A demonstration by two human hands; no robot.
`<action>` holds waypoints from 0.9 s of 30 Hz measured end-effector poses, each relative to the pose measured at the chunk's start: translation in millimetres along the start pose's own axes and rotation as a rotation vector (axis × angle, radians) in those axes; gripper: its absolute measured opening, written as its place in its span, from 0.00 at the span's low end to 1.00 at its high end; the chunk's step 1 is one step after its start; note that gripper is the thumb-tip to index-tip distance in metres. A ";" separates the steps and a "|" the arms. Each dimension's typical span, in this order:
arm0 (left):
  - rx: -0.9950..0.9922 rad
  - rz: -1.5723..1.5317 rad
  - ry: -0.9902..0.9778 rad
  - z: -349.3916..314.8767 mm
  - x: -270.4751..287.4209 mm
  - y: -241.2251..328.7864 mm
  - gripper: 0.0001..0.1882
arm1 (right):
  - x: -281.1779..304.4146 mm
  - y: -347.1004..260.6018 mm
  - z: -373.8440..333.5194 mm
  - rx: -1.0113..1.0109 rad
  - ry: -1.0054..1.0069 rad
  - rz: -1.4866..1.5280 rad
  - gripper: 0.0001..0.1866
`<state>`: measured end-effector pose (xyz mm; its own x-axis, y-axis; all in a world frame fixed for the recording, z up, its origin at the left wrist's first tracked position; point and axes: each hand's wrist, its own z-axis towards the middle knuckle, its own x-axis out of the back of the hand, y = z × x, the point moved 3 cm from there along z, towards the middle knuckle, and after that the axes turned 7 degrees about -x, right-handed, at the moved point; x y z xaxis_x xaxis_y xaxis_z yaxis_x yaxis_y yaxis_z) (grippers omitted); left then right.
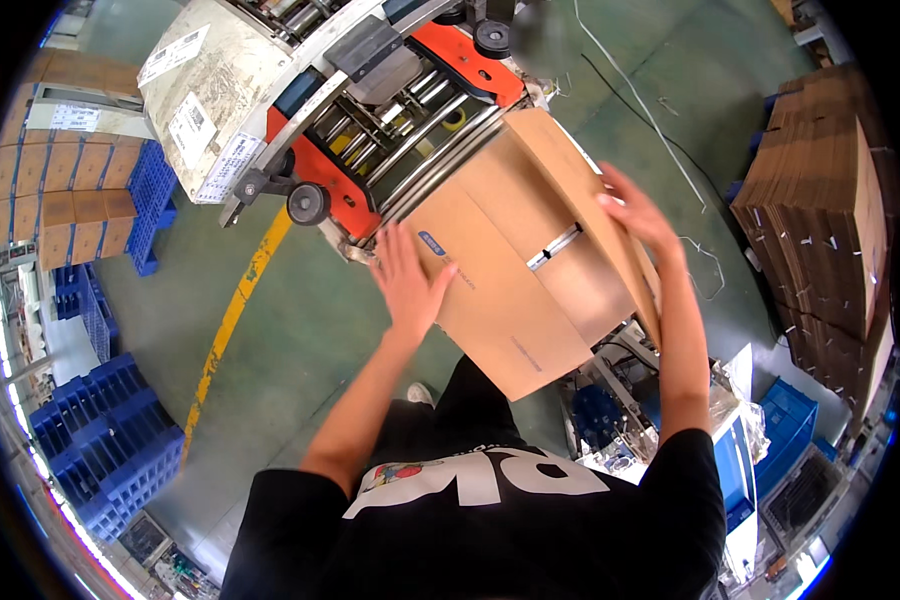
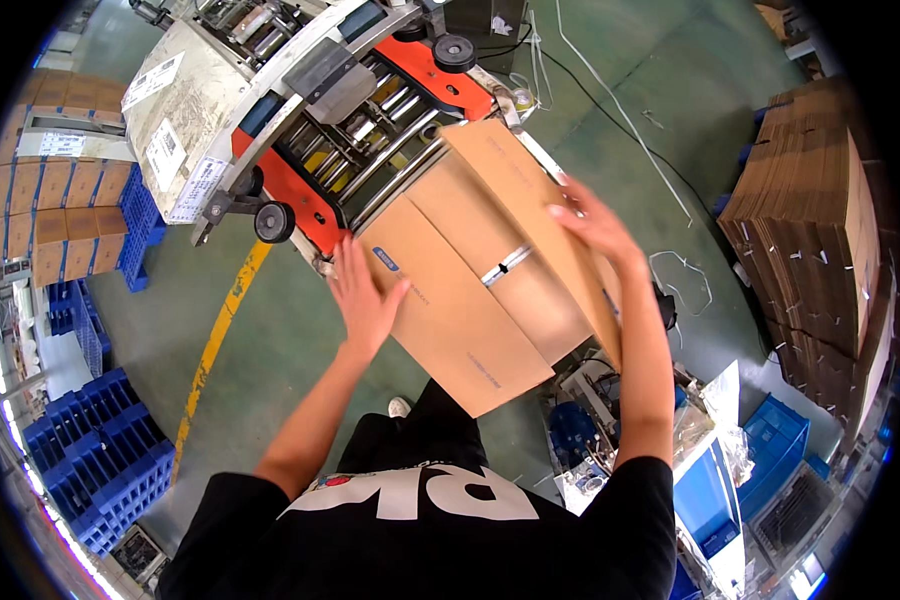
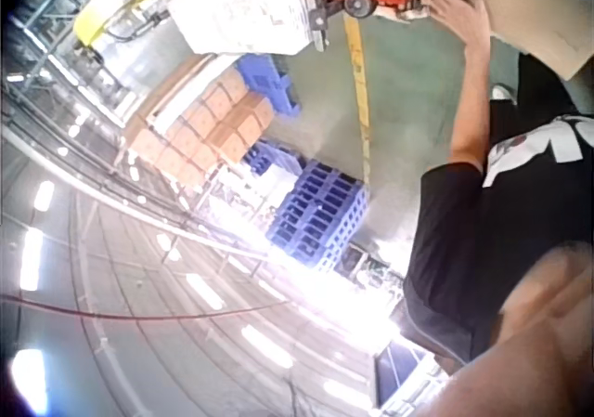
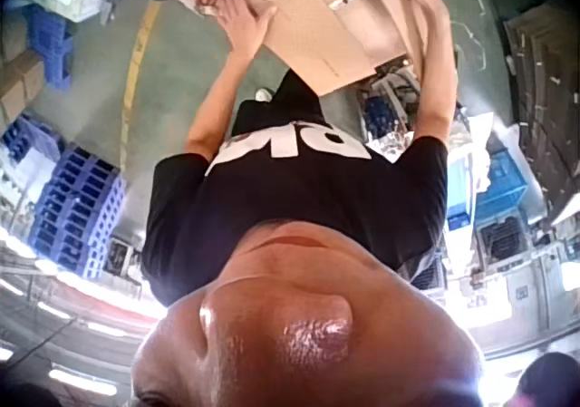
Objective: The person assembles cardboard boxes, fills them with rows of boxed items from a conveyor belt, and feeds the filled boxes into a taping machine.
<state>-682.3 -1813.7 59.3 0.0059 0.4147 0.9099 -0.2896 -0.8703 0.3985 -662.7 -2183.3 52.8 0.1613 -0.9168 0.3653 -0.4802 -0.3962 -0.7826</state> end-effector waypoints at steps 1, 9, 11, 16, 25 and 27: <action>0.080 -0.006 -0.024 -23.8 1.5 -4.0 0.49 | -18.5 -9.7 8.6 0.133 0.115 -0.241 0.50; 0.769 -1.442 0.134 -87.2 -65.4 3.7 0.48 | -52.1 -41.4 13.7 0.041 0.221 -0.388 0.57; 0.758 -1.512 0.220 -81.0 -64.3 12.8 0.45 | -49.8 -40.7 19.5 0.055 0.212 -0.379 0.57; 0.751 -1.552 0.270 -59.2 -57.0 0.1 0.44 | -54.7 -58.7 40.5 0.062 0.210 -0.394 0.57; 0.681 -1.450 0.293 46.4 -49.1 -83.1 0.37 | -77.4 -116.3 163.3 0.191 0.232 -0.461 0.54; 0.621 -1.282 0.250 54.3 -37.9 -101.1 0.37 | -87.6 -133.3 169.4 0.156 0.274 -0.594 0.49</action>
<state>-601.3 -1755.9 -9.2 -0.2454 0.9617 -0.1226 0.2417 0.1831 0.9529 -466.8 -2058.4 39.7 0.1251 -0.5035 0.8549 -0.2442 -0.8508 -0.4653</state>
